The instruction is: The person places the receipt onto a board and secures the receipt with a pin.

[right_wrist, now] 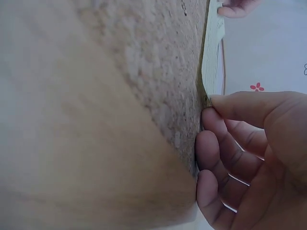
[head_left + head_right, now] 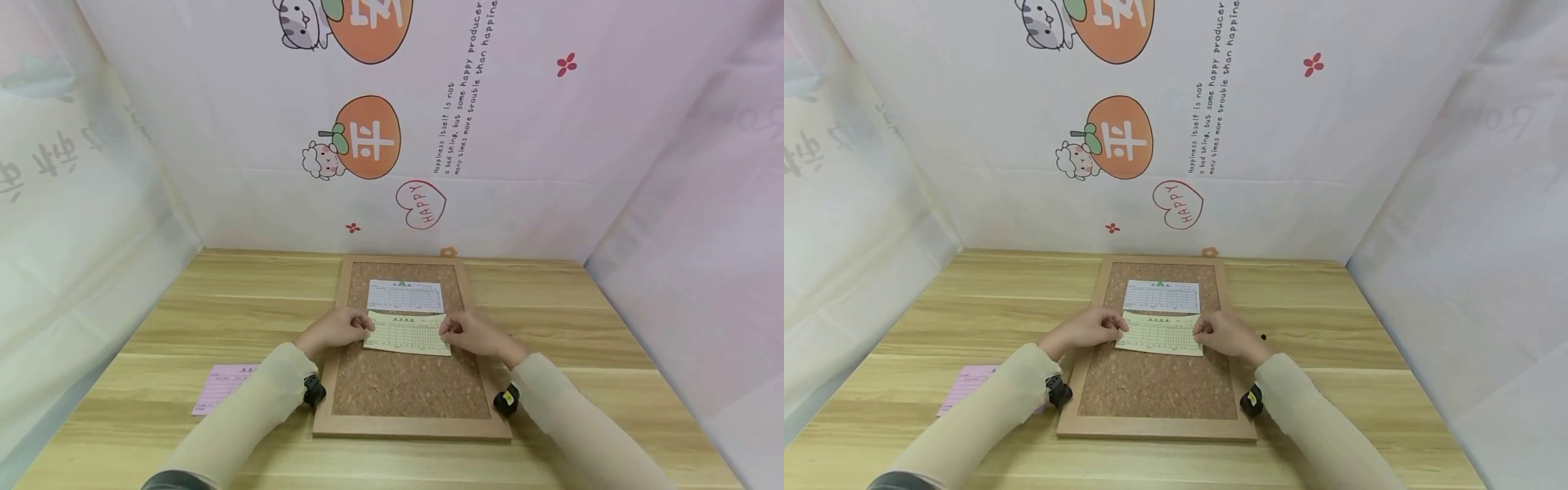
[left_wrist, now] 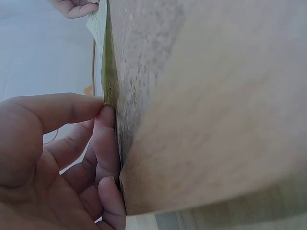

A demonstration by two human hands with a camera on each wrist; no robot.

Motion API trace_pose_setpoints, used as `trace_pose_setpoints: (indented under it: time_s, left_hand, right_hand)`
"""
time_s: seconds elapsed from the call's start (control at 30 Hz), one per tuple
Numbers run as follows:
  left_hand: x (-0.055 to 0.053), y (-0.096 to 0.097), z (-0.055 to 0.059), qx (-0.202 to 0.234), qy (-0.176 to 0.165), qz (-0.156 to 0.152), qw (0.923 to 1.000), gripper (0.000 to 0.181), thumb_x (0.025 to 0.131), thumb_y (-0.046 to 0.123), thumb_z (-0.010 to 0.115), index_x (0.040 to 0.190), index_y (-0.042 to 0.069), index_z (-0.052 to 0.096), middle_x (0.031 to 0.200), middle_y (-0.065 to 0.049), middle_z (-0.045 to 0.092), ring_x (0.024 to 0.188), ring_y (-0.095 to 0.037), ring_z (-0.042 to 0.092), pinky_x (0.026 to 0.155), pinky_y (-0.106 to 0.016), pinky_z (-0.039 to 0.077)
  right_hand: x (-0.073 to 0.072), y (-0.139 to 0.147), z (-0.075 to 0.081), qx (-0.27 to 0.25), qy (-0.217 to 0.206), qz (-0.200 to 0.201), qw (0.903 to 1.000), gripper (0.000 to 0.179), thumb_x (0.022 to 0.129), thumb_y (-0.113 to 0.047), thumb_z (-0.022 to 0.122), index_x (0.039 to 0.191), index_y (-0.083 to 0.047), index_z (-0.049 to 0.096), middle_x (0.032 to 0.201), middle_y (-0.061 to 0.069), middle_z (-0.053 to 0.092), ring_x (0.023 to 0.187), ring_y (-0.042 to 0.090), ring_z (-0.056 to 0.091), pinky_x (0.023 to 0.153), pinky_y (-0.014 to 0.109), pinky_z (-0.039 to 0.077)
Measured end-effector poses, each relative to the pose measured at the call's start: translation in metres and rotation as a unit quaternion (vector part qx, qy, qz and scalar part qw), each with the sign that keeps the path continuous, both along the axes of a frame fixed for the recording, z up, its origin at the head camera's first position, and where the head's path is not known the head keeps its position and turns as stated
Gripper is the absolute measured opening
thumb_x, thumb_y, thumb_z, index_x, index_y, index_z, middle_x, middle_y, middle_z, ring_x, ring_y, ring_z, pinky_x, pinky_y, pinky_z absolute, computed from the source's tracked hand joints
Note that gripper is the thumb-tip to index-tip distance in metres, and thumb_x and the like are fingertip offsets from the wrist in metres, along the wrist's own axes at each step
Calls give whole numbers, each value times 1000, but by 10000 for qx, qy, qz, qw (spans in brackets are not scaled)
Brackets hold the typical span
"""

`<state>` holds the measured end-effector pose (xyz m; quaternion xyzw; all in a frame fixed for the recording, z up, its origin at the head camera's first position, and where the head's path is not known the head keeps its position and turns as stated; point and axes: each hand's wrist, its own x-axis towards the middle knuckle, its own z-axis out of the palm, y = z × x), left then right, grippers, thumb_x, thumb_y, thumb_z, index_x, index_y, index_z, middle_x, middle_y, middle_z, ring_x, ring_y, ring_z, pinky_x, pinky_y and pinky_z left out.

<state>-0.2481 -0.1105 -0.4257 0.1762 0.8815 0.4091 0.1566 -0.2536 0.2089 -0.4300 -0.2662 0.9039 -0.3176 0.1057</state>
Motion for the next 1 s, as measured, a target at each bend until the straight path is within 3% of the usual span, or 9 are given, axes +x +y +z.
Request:
trace_pose_setpoints:
  time_s: [0.43,0.8,1.0]
  left_hand:
    - [-1,1,-1,-196,-92,66,9997,16,98,11,61,109,5,71,96,-3,64,77,-17,57,68,-33,49]
    - [-1,-1,-2,-162,-64,-21,9998,18,97,11,60,111,4,69,97,-3,64,83,-18,58,72,-35,50]
    - [-2,-4,-3,-171,-24,-159,9997,19,96,12,61,112,5,68,92,-3,63,78,-17,56,69,-33,48]
  right_hand:
    - [-6,-2,2,70,-299,-40,9995,7,98,-9,64,96,-3,68,84,2,63,68,14,51,59,29,44]
    - [-9,-3,0,33,-463,-134,9988,6,97,-10,65,95,-5,68,83,4,62,67,15,49,58,30,42]
    - [-10,-4,0,80,-496,-88,9987,5,97,-9,64,95,-4,66,83,4,60,68,15,48,59,29,41]
